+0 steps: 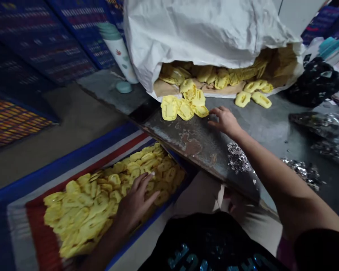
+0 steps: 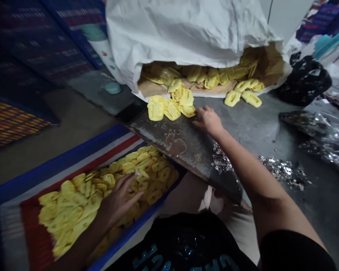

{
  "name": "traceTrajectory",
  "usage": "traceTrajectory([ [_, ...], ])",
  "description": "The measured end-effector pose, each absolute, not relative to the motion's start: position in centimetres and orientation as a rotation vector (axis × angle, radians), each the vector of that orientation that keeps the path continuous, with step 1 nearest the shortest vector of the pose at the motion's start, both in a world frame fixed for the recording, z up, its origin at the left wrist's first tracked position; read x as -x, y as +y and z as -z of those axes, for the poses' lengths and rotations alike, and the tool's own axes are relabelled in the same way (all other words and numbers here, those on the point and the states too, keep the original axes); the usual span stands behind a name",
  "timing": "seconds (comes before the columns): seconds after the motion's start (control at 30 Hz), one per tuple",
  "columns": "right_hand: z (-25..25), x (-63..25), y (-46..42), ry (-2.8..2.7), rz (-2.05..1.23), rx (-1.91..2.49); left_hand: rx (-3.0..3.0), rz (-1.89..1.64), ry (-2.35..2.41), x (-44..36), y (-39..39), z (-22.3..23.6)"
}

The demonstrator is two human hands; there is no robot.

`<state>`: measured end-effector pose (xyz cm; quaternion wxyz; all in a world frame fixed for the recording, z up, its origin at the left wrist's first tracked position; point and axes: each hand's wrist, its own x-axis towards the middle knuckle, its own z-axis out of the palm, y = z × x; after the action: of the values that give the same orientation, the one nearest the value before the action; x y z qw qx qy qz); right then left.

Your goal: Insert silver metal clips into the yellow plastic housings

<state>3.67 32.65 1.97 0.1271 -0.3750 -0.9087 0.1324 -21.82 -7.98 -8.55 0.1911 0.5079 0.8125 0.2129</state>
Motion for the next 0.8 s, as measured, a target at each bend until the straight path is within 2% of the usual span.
traceTrajectory([
  [0.17, -1.1, 0.9, 33.7, -2.800, -0.178, 1.058, -1.489, -0.844, 2.099, 19.3, -6.7, 9.4],
  [0.33, -1.4, -5.0, 33.5, -2.855, -0.140, 1.070, -1.486, -1.093, 1.910, 17.6, -5.4, 9.4],
  [0.47, -1.7, -7.4, 33.6, -2.838, -0.188, 1.127, -1.471, -1.255, 1.736, 15.0, -2.8, 8.1],
  [0.63, -0.9, -1.7, 33.8, -2.741, -0.267, 1.246, -1.499, -1.392, 1.569, 10.9, -0.3, 6.1],
  [0.8, -1.4, -1.2, 33.8, -2.593, -0.546, 1.283, -1.449, -1.445, 1.511, 10.2, -1.3, 5.5],
])
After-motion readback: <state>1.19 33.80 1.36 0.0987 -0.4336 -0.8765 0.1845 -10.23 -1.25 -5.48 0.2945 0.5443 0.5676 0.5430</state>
